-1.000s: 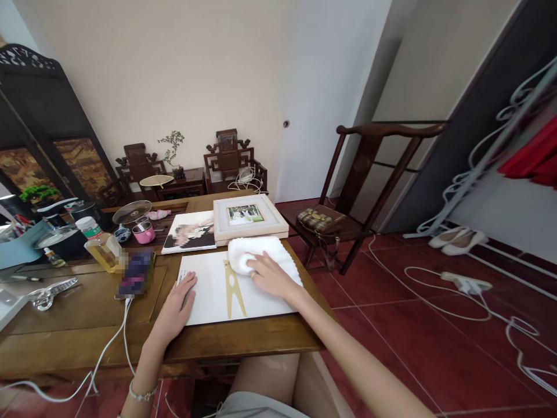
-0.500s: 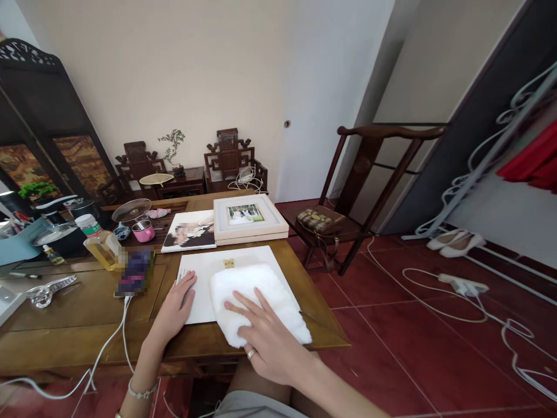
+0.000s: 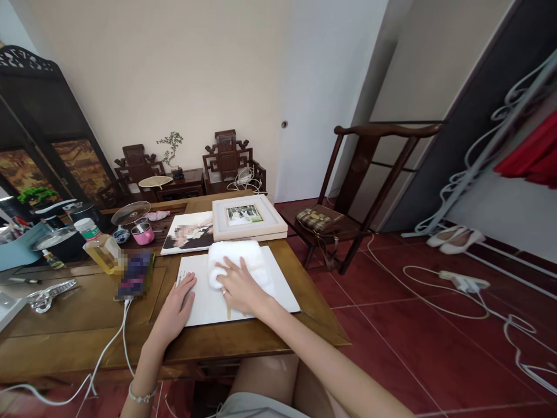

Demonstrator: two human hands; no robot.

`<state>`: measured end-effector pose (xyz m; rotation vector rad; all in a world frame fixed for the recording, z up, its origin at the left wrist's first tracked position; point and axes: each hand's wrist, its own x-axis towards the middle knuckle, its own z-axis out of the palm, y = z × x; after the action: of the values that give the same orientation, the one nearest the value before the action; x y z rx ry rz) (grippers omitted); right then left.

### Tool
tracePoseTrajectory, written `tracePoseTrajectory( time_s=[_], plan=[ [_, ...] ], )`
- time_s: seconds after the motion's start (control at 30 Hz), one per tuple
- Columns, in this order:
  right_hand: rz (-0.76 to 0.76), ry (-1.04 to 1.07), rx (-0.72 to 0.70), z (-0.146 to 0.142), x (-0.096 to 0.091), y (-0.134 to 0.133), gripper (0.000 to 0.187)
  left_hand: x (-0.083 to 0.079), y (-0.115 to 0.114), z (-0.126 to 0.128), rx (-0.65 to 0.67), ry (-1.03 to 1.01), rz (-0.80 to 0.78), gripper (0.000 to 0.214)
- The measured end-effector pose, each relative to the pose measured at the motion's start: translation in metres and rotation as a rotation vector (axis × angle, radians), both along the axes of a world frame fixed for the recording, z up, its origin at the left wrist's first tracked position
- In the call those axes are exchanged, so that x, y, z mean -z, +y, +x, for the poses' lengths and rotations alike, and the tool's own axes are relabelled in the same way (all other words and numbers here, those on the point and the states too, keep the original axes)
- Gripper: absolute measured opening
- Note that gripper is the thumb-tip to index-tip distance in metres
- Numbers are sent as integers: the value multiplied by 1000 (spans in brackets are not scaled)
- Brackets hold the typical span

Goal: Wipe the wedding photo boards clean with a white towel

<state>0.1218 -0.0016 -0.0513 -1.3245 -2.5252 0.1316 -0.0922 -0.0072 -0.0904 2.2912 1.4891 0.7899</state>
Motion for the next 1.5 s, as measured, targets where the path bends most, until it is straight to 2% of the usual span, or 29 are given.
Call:
tracePoseTrajectory(
  time_s=[0.27, 0.37, 0.43, 0.53, 0.8, 0.93, 1.07, 1.33, 1.4, 1.5],
  plan=[
    [-54, -44, -82, 0, 2, -79, 29, 1, 0, 0, 7, -4, -3, 39],
    [-91, -40, -147, 4, 4, -96, 26, 1, 0, 0, 6, -9, -3, 39],
    [-95, -34, -162, 5, 5, -97, 25, 2, 0, -1, 6, -11, -1, 39],
    [-80, -20, -143, 2, 4, -84, 26, 2, 1, -1, 8, -11, -4, 39],
    [1, -53, -58, -15, -2, -7, 30, 0, 0, 0, 4, -3, -12, 40],
    [38, -63, -24, -21, 0, 8, 30, 0, 0, 0, 3, -2, -15, 40],
    [33, -70, -47, -22, 3, -11, 29, 0, 0, 0, 10, -6, -16, 40],
    [-119, -62, -170, -18, -1, -96, 26, 1, 0, -1, 19, -17, -6, 39],
    [-153, -61, -178, -19, -3, -104, 26, 2, 1, -1, 19, -16, -4, 39],
    [-154, -40, -149, -21, -5, -97, 26, 2, 1, -1, 19, -19, -3, 39]
  ],
)
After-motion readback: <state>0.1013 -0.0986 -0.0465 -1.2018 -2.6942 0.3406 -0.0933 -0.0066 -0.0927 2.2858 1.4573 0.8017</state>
